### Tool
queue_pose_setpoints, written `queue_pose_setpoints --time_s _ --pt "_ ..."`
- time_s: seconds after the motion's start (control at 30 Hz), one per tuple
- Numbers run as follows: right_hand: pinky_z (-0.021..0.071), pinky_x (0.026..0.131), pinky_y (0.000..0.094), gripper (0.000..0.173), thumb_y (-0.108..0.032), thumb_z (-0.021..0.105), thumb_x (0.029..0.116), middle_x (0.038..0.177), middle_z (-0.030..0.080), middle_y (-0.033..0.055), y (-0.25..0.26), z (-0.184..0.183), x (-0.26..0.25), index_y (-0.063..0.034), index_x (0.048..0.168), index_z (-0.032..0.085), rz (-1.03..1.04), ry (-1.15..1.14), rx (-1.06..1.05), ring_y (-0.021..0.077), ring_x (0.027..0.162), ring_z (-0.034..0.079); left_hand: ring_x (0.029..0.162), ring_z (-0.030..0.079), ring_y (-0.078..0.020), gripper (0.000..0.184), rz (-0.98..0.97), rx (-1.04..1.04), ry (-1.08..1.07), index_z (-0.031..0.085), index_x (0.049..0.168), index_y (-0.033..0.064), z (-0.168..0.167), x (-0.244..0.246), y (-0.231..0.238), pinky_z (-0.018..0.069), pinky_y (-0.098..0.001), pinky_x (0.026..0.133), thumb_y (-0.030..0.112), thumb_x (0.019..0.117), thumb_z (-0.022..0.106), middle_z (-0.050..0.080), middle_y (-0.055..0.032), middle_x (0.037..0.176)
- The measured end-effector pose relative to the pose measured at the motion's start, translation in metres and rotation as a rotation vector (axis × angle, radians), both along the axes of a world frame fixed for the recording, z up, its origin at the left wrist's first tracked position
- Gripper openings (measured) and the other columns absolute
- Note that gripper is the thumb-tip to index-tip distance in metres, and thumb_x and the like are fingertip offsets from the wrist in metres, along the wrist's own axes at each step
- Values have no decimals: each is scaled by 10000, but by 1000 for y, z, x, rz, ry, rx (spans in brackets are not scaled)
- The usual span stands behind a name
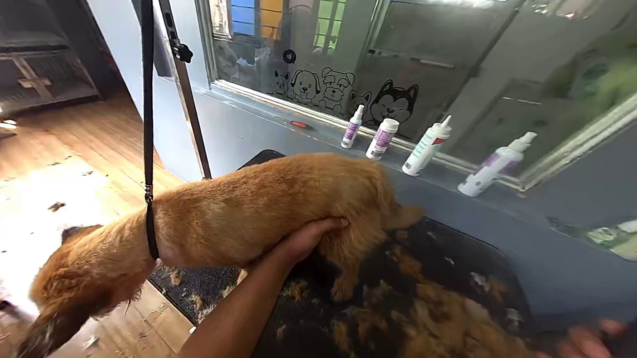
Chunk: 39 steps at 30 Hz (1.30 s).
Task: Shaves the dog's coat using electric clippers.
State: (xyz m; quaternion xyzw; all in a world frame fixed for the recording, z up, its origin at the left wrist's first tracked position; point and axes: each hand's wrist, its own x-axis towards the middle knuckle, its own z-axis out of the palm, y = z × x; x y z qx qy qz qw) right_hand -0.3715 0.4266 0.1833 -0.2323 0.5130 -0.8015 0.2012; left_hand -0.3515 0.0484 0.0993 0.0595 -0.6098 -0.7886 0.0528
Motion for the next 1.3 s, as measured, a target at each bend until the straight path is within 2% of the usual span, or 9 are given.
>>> queue_pose_setpoints --time_s 0.1,0.23,0.43,0.6,0.77,0.97,1.13,1.2,1.3 --pt "559 986 533 400 -212 727 943 1125 709 28 -47 31 8 -198 1323 604 1 197 92 245 1045 695 946 685 -107 262 -135 34 -2 704 1139 72 5 24 6 574 -325 865 278 986 650 728 -25 1024" --pt "632 892 500 623 -240 895 778 1097 681 71 -123 75 16 -155 1295 559 -3 562 152 276 985 713 907 692 -70 201 -220 -33 -21 717 1062 57 2 44 24 583 -291 853 219 954 671 733 2 952" --pt "640 912 305 712 -140 900 739 1164 709 21 -265 132 29 -37 1331 517 190 1184 395 116 1056 713 1046 668 -124 395 -306 -114 -37 685 1223 58 -9 44 45 544 -354 958 379 998 640 713 -71 1128" --pt "621 909 270 739 -87 916 718 1238 673 2 -330 148 51 -130 1359 550 425 1378 840 53 1119 672 1048 651 -113 394 -389 -209 -22 697 1202 82 -4 56 49 530 -360 948 412 1025 574 704 -50 1123" --pt "605 938 285 722 -103 920 714 1207 698 -23 -319 141 54 -148 1345 573 522 1509 1046 49 1099 677 940 688 -125 293 -316 -152 10 720 1130 88 -10 61 51 577 -364 854 334 983 659 728 -39 1018" --pt "593 772 346 643 -175 894 718 988 690 -39 -265 129 57 -180 1276 575 454 1703 1227 95 890 683 977 706 -119 256 -287 -124 81 707 1143 77 -18 53 53 591 -365 897 231 938 704 742 -34 1027" --pt "589 892 351 605 -55 823 695 1081 710 77 -185 79 46 -39 1267 625 287 1618 954 162 982 693 967 680 -83 231 -342 -87 182 724 1113 66 -30 54 48 565 -336 900 134 894 697 736 -7 1021" --pt "597 900 329 503 -89 806 745 1118 719 18 -159 65 41 -88 1230 670 250 1501 1026 108 1001 693 973 682 -79 290 -343 87 292 712 1076 68 -43 52 45 569 -334 900 133 794 694 738 3 1016" --pt "599 868 330 518 -159 867 750 1016 734 -37 -149 87 47 -141 1219 647 263 1272 1225 66 943 701 895 696 -51 181 -286 280 370 709 955 153 -44 55 47 582 -319 832 183 804 613 746 53 922"
